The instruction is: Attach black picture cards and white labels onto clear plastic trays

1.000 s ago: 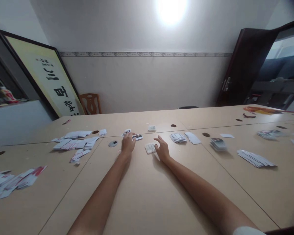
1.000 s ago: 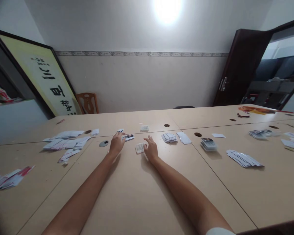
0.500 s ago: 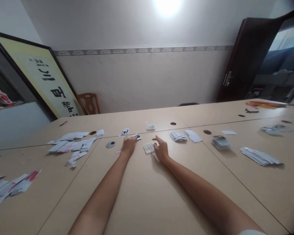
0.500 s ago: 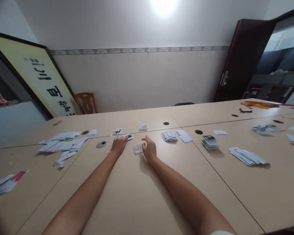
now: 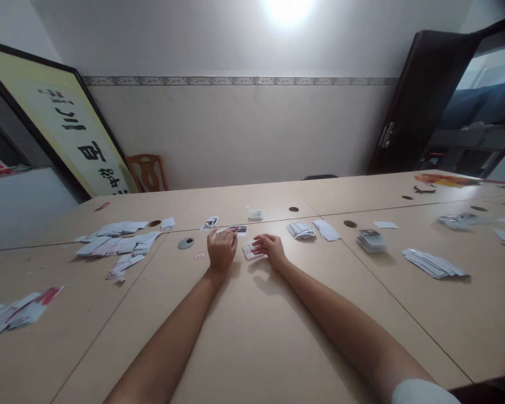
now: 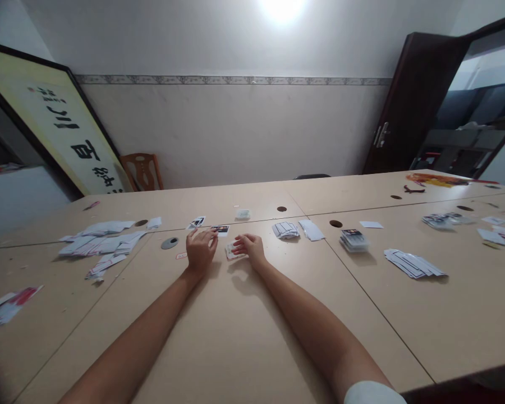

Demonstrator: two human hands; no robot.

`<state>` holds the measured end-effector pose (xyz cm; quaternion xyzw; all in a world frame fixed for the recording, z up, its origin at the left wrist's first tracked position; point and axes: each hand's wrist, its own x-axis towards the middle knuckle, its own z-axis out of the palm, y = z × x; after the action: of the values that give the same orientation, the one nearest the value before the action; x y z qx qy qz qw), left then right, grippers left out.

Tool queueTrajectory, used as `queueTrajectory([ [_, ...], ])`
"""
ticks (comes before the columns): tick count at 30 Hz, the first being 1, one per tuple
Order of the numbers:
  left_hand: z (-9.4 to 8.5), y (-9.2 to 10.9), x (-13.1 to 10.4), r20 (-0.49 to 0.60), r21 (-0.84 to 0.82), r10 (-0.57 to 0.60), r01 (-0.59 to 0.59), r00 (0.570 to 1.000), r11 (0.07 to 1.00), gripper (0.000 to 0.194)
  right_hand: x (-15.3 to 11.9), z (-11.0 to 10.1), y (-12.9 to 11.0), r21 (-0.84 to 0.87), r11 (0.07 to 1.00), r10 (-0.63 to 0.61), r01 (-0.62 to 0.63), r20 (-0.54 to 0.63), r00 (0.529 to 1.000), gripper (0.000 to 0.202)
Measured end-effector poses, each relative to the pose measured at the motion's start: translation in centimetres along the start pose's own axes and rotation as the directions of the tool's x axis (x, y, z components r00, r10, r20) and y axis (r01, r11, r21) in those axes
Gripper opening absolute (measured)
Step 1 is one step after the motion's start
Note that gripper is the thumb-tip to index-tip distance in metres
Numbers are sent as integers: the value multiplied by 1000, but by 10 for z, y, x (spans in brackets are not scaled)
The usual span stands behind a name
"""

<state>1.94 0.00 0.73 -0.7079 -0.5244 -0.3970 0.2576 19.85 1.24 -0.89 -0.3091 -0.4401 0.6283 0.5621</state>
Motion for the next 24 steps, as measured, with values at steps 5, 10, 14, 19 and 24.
queueTrajectory([
  [5,-22,31,-16,-85,52,92,-88,992,995,12,-3,1,-2,91,991,83,-98,161,984,25],
  [10,-32,36,-20,-74,133,204,-193,976,972,12,-6,-2,-1,101,976,150,-191,321,935,23],
  [14,-29,33,-19,3,127,192,-191,981,973,13,-7,-3,-2,79,976,165,-205,353,921,22],
  [19,-25,34,-18,141,-50,159,-153,977,987,19,-7,-3,-2,62,986,130,-152,265,955,24],
  [24,-24,37,-18,214,-227,83,-33,973,973,27,-9,-1,-2,13,997,69,-75,236,969,23],
])
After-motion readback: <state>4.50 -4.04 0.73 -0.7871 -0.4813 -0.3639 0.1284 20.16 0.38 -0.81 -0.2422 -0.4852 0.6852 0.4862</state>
